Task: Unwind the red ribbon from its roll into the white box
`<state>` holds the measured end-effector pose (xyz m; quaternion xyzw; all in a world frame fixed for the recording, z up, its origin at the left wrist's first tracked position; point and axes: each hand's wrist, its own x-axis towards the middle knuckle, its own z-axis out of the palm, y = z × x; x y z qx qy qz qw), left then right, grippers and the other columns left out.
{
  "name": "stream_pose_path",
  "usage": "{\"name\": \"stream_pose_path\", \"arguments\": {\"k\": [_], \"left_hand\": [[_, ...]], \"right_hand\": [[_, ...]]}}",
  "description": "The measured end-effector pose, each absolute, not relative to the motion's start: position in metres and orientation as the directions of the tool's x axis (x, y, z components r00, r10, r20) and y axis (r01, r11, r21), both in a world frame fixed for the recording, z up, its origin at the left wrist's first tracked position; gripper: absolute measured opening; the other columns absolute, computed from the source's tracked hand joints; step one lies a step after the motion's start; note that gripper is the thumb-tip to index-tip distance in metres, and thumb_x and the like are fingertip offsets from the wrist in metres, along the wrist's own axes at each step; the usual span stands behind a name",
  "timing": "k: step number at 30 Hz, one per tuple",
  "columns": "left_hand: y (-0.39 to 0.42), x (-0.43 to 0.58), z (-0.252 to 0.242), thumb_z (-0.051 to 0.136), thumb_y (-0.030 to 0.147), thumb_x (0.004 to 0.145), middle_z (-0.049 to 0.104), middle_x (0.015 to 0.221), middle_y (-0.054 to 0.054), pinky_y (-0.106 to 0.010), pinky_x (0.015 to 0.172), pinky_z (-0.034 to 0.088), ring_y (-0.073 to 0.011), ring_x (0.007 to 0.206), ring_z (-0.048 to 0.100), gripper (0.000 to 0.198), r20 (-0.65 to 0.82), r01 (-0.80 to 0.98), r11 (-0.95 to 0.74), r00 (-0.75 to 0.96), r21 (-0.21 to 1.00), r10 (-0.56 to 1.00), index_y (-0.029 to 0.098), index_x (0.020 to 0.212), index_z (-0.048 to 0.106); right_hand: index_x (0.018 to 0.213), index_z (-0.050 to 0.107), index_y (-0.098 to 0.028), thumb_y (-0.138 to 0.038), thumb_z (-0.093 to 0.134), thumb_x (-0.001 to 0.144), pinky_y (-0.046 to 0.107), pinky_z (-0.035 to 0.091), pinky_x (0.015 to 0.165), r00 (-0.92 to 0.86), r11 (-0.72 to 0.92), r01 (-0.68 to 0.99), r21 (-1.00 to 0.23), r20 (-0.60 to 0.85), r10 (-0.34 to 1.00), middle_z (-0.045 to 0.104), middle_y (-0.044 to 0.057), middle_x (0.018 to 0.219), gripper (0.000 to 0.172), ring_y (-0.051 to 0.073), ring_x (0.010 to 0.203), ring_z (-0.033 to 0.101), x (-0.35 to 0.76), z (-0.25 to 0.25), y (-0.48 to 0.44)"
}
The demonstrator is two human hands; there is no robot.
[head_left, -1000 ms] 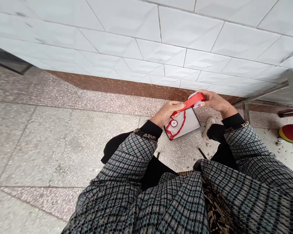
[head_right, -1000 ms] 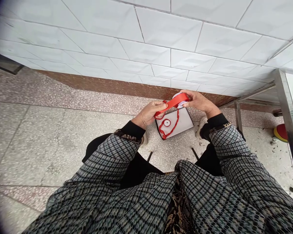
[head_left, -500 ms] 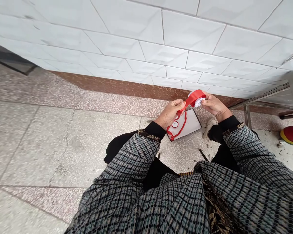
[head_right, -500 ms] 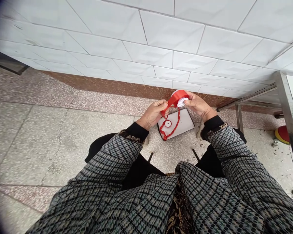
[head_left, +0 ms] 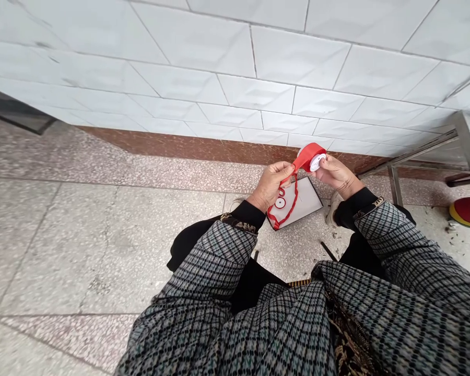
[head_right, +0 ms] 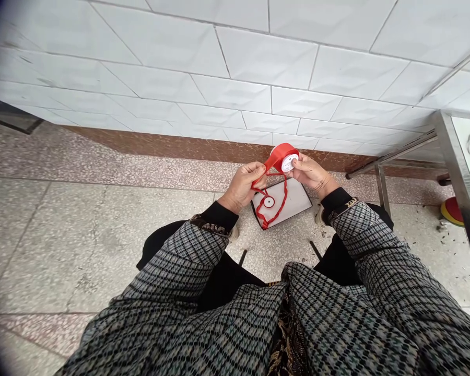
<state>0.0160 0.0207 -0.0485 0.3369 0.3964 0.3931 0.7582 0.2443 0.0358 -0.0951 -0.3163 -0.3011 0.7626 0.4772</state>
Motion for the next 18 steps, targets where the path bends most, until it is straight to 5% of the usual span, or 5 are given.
{"name": "stream_pose_path", "arguments": {"k": [9,15,18], "left_hand": [[0.017,0.014,-0.052,0.099,0.046,0.082,0.04,0.05,0.011,-0.021,0.048,0.023,-0.0037,0.045,0.03,0.045,-0.379,-0.261,0.478,0.351,0.839,0.856,0.02,0.076,0.062],[0.017,0.017,-0.057,0.097,0.044,0.088,0.043,0.054,0.013,-0.023,0.05,0.024,-0.0063,0.046,0.031,0.042,-0.383,-0.262,0.462,0.301,0.847,0.873,0.024,0.117,0.073],[0.018,0.017,-0.059,0.097,0.05,0.089,0.042,0.054,0.013,-0.024,0.05,0.023,-0.0063,0.046,0.031,0.046,-0.375,-0.267,0.482,0.364,0.835,0.852,0.024,0.118,0.074]], "right_hand": [[0.097,0.078,-0.024,-0.056,0.119,0.054,0.029,0.06,0.072,-0.348,-0.393,-0.544,-0.741,-0.228,0.91,0.078,-0.001,0.087,0.068,0.018,0.078,0.068,0.23,-0.102,0.033],[0.103,0.077,-0.025,-0.056,0.118,0.058,0.031,0.064,0.082,-0.342,-0.399,-0.597,-0.696,-0.229,0.911,0.081,0.001,0.096,0.069,0.02,0.09,0.072,0.214,-0.106,0.026],[0.108,0.078,-0.027,-0.06,0.117,0.059,0.031,0.065,0.087,-0.359,-0.408,-0.627,-0.664,-0.219,0.908,0.083,0.002,0.102,0.071,0.021,0.097,0.074,0.204,-0.108,0.021]]}}
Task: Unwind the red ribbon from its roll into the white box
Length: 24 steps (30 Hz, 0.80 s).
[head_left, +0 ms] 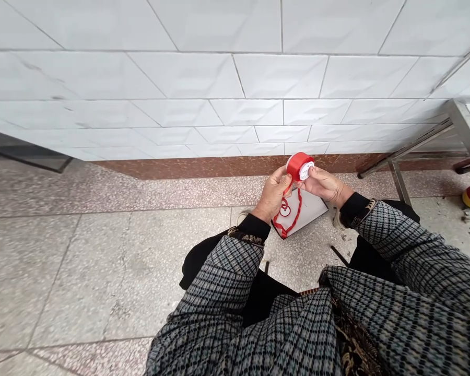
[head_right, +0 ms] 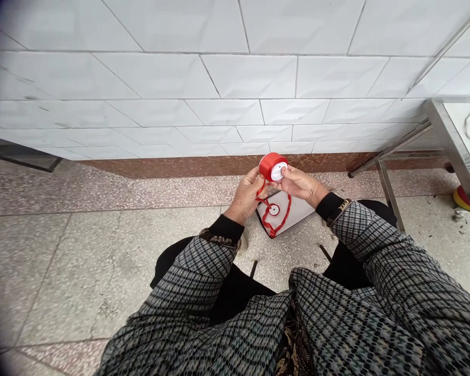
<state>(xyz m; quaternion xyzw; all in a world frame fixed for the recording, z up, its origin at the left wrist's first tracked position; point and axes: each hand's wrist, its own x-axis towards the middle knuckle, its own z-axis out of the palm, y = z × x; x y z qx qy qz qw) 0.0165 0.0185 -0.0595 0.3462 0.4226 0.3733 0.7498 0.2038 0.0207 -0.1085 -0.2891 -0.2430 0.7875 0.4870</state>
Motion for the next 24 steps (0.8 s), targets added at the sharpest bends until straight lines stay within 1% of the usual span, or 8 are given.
{"name": "stream_pose_path", "arguments": {"k": [4,7,9,12,16,19,21,24], "left_hand": [[0.023,0.008,-0.059,0.104,0.061,0.077,0.043,0.054,0.013,-0.022,0.049,0.022,-0.0046,0.045,0.029,0.057,-0.322,-0.294,0.477,0.446,0.828,0.835,0.023,0.102,0.069],[0.027,-0.003,-0.056,0.107,0.065,0.068,0.046,0.055,0.013,-0.021,0.049,0.022,-0.0038,0.045,0.029,0.068,-0.31,-0.261,0.499,0.529,0.827,0.79,0.021,0.101,0.068],[0.028,-0.011,-0.054,0.108,0.066,0.068,0.048,0.056,0.012,-0.021,0.048,0.02,-0.0035,0.045,0.03,0.069,-0.342,-0.177,0.525,0.58,0.833,0.739,0.019,0.1,0.068],[0.026,-0.014,-0.053,0.107,0.067,0.068,0.048,0.057,0.011,-0.021,0.049,0.018,-0.0036,0.046,0.031,0.069,-0.403,-0.054,0.55,0.621,0.833,0.672,0.017,0.099,0.071],[0.021,-0.007,-0.053,0.106,0.059,0.071,0.051,0.057,0.011,-0.021,0.05,0.019,-0.0049,0.047,0.033,0.063,-0.447,-0.035,0.557,0.557,0.83,0.7,0.018,0.107,0.074],[0.02,-0.003,-0.054,0.104,0.047,0.076,0.053,0.058,0.01,-0.022,0.05,0.017,-0.0052,0.047,0.034,0.054,-0.465,-0.043,0.537,0.446,0.842,0.765,0.02,0.114,0.075],[0.02,-0.002,-0.054,0.102,0.048,0.078,0.05,0.056,0.009,-0.022,0.05,0.017,-0.0048,0.046,0.033,0.046,-0.46,-0.046,0.521,0.41,0.852,0.788,0.019,0.101,0.075],[0.02,-0.003,-0.052,0.102,0.056,0.072,0.049,0.054,0.007,-0.022,0.05,0.022,-0.0045,0.047,0.034,0.05,-0.441,-0.081,0.524,0.441,0.848,0.781,0.017,0.08,0.071]], "right_hand": [[0.111,0.081,-0.026,-0.068,0.113,0.067,0.032,0.066,0.091,-0.424,-0.458,-0.589,-0.666,-0.228,0.877,0.085,0.004,0.104,0.069,0.021,0.096,0.076,0.205,-0.11,0.02],[0.114,0.083,-0.023,-0.057,0.112,0.072,0.035,0.065,0.094,-0.509,-0.431,-0.423,-0.797,-0.185,0.841,0.085,0.005,0.104,0.061,0.022,0.096,0.076,0.222,-0.103,0.028],[0.122,0.085,-0.024,-0.046,0.111,0.073,0.036,0.063,0.098,-0.544,-0.351,-0.304,-0.886,-0.141,0.827,0.086,0.004,0.112,0.06,0.022,0.101,0.076,0.235,-0.095,0.035],[0.125,0.086,-0.028,-0.04,0.107,0.074,0.043,0.061,0.105,-0.597,-0.213,-0.073,-0.974,-0.128,0.792,0.085,0.003,0.118,0.056,0.026,0.109,0.076,0.249,-0.085,0.042],[0.12,0.089,-0.031,-0.028,0.108,0.067,0.054,0.056,0.114,-0.538,0.026,0.224,-0.974,-0.101,0.837,0.081,0.004,0.115,0.057,0.032,0.112,0.072,0.263,-0.081,0.047],[0.117,0.089,-0.032,-0.021,0.105,0.067,0.057,0.055,0.115,-0.467,0.085,0.267,-0.96,-0.052,0.883,0.079,0.004,0.113,0.053,0.034,0.112,0.071,0.273,-0.081,0.049],[0.115,0.089,-0.032,-0.018,0.103,0.069,0.054,0.056,0.112,-0.442,0.045,0.234,-0.971,-0.065,0.894,0.079,0.003,0.113,0.05,0.033,0.11,0.071,0.277,-0.081,0.049],[0.114,0.088,-0.03,-0.018,0.104,0.069,0.048,0.06,0.105,-0.42,-0.047,0.176,-0.983,-0.118,0.9,0.08,0.003,0.11,0.048,0.03,0.105,0.073,0.279,-0.079,0.047]]}}
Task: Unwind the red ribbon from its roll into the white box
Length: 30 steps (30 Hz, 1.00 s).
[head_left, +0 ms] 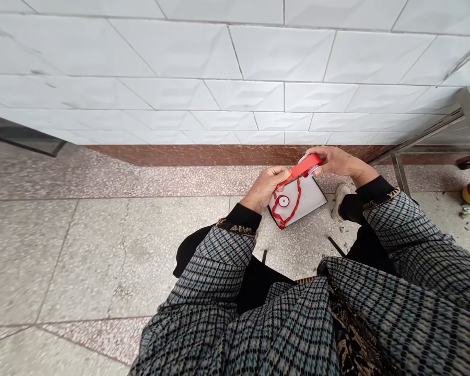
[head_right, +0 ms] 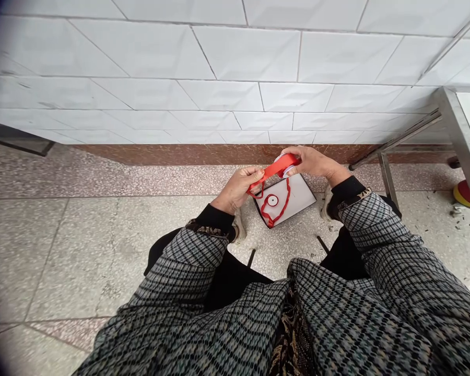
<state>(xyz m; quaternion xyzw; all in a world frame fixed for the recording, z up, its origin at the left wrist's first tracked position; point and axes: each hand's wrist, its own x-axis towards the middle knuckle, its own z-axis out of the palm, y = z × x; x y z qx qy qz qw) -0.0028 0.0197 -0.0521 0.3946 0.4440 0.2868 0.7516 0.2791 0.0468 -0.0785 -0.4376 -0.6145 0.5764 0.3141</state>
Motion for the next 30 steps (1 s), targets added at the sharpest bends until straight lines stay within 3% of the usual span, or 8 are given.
{"name": "stream_pose_path", "arguments": {"k": [4,8,12,14,18,26,30], "left_hand": [[0.019,-0.003,-0.048,0.108,0.054,0.061,0.052,0.054,0.008,-0.021,0.049,0.025,-0.0045,0.047,0.036,0.054,-0.447,-0.147,0.567,0.471,0.81,0.761,0.017,0.083,0.075],[0.019,-0.003,-0.049,0.106,0.044,0.066,0.051,0.054,0.01,-0.02,0.049,0.022,-0.0035,0.046,0.035,0.047,-0.44,-0.184,0.57,0.465,0.801,0.768,0.015,0.091,0.079],[0.02,-0.001,-0.05,0.104,0.034,0.072,0.06,0.061,0.005,-0.019,0.054,0.035,-0.0051,0.052,0.048,0.037,-0.433,-0.259,0.571,0.435,0.779,0.789,0.016,0.08,0.072],[0.019,0.001,-0.049,0.102,0.032,0.077,0.054,0.057,0.007,-0.019,0.054,0.036,-0.0049,0.05,0.046,0.039,-0.43,-0.295,0.575,0.433,0.763,0.792,0.017,0.075,0.066],[0.018,0.002,-0.046,0.099,0.036,0.086,0.036,0.05,0.012,-0.019,0.049,0.027,-0.0033,0.043,0.031,0.042,-0.412,-0.337,0.591,0.471,0.733,0.78,0.019,0.076,0.062],[0.015,0.001,-0.049,0.103,0.05,0.079,0.05,0.06,0.009,-0.019,0.045,0.018,-0.0012,0.042,0.029,0.046,-0.404,-0.227,0.577,0.518,0.785,0.754,0.017,0.087,0.071],[0.014,0.003,-0.052,0.101,0.061,0.077,0.045,0.053,0.009,-0.02,0.046,0.015,-0.002,0.043,0.028,0.054,-0.389,-0.144,0.525,0.516,0.839,0.763,0.017,0.078,0.069]], "right_hand": [[0.116,0.086,-0.026,-0.035,0.107,0.072,0.043,0.062,0.101,-0.451,-0.174,0.045,-0.984,-0.175,0.875,0.084,0.003,0.111,0.049,0.027,0.103,0.076,0.277,-0.069,0.043],[0.117,0.086,-0.022,-0.043,0.11,0.07,0.038,0.061,0.101,-0.465,-0.241,-0.083,-0.967,-0.176,0.868,0.086,0.004,0.114,0.057,0.024,0.103,0.077,0.275,-0.067,0.042],[0.119,0.084,-0.02,-0.043,0.112,0.069,0.036,0.059,0.097,-0.469,-0.267,-0.132,-0.955,-0.177,0.865,0.086,0.004,0.109,0.062,0.022,0.099,0.077,0.272,-0.073,0.043],[0.12,0.084,-0.02,-0.045,0.113,0.068,0.036,0.059,0.095,-0.49,-0.281,-0.173,-0.944,-0.165,0.856,0.085,0.004,0.107,0.064,0.022,0.096,0.076,0.269,-0.076,0.043],[0.115,0.084,-0.023,-0.052,0.114,0.067,0.033,0.059,0.089,-0.517,-0.304,-0.261,-0.916,-0.133,0.846,0.084,0.001,0.103,0.063,0.02,0.089,0.074,0.262,-0.081,0.042],[0.109,0.084,-0.025,-0.056,0.115,0.062,0.032,0.06,0.085,-0.483,-0.317,-0.336,-0.887,-0.126,0.866,0.083,0.0,0.092,0.064,0.021,0.085,0.073,0.257,-0.087,0.041],[0.108,0.081,-0.024,-0.058,0.116,0.06,0.032,0.06,0.085,-0.442,-0.302,-0.395,-0.868,-0.109,0.891,0.082,0.0,0.089,0.068,0.021,0.084,0.075,0.255,-0.09,0.039]]}}
